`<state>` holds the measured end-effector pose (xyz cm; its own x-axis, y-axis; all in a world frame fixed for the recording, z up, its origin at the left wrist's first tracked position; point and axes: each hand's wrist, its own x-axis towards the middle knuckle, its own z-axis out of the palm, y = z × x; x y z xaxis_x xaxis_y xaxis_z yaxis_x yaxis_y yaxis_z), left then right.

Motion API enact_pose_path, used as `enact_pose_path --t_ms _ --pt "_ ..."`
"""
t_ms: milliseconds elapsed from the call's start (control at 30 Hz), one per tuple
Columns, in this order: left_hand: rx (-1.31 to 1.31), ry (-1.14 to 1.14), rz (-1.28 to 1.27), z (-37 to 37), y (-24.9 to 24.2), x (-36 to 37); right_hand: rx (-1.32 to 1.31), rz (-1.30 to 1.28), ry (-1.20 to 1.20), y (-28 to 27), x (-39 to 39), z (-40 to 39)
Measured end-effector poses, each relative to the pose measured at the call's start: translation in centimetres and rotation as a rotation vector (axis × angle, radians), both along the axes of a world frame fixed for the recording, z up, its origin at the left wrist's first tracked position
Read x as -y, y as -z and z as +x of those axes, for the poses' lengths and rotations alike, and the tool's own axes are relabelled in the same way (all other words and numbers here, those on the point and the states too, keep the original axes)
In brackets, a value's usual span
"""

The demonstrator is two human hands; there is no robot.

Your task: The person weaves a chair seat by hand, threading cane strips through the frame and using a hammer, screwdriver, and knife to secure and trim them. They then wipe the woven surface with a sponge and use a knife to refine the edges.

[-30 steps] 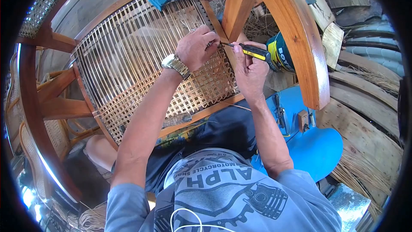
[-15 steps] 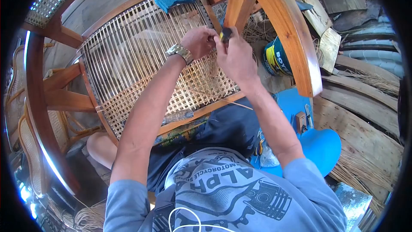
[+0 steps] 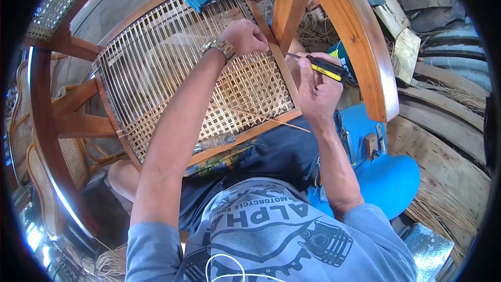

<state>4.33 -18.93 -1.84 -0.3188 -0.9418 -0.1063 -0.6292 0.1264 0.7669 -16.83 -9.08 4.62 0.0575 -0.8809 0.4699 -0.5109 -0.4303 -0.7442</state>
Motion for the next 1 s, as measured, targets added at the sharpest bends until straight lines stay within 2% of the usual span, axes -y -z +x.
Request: enact_pose_path --t_ms 67,100,200,233,300,433,500,833,1000 --pt "0.003 0.048 0.245 0.1 -1.8 1.0 0.367 0.128 -0.008 0.7 -0.2 -0.4" --pt "0.008 0.027 0.31 0.0 -2.2 1.1 0.246 0.063 -0.021 1.0 0.2 -0.8" --pt "0.024 0.051 0.347 0.0 -2.1 1.5 0.263 0.142 0.0 1.6 0.5 -0.9" --pt "0.03 0.049 0.349 0.2 -1.9 1.4 0.269 0.143 -0.001 2.0 0.8 -0.7" --pt "-0.009 0.109 0.196 0.4 -1.5 1.0 0.421 0.237 0.003 3.2 1.2 -0.5" --pt "0.027 0.091 0.076 0.3 -1.1 0.1 0.302 0.227 0.024 5.0 1.0 -0.5" --pt "0.096 0.096 0.072 0.1 -1.3 0.2 0.524 0.233 -0.019 5.1 0.7 0.3" --pt "0.089 0.073 0.042 -0.1 -1.4 -0.2 0.344 0.111 0.01 5.9 -0.2 1.1" --pt "0.099 0.043 0.023 -0.4 -1.5 -0.5 0.035 -0.089 -0.045 5.6 -0.2 0.7"
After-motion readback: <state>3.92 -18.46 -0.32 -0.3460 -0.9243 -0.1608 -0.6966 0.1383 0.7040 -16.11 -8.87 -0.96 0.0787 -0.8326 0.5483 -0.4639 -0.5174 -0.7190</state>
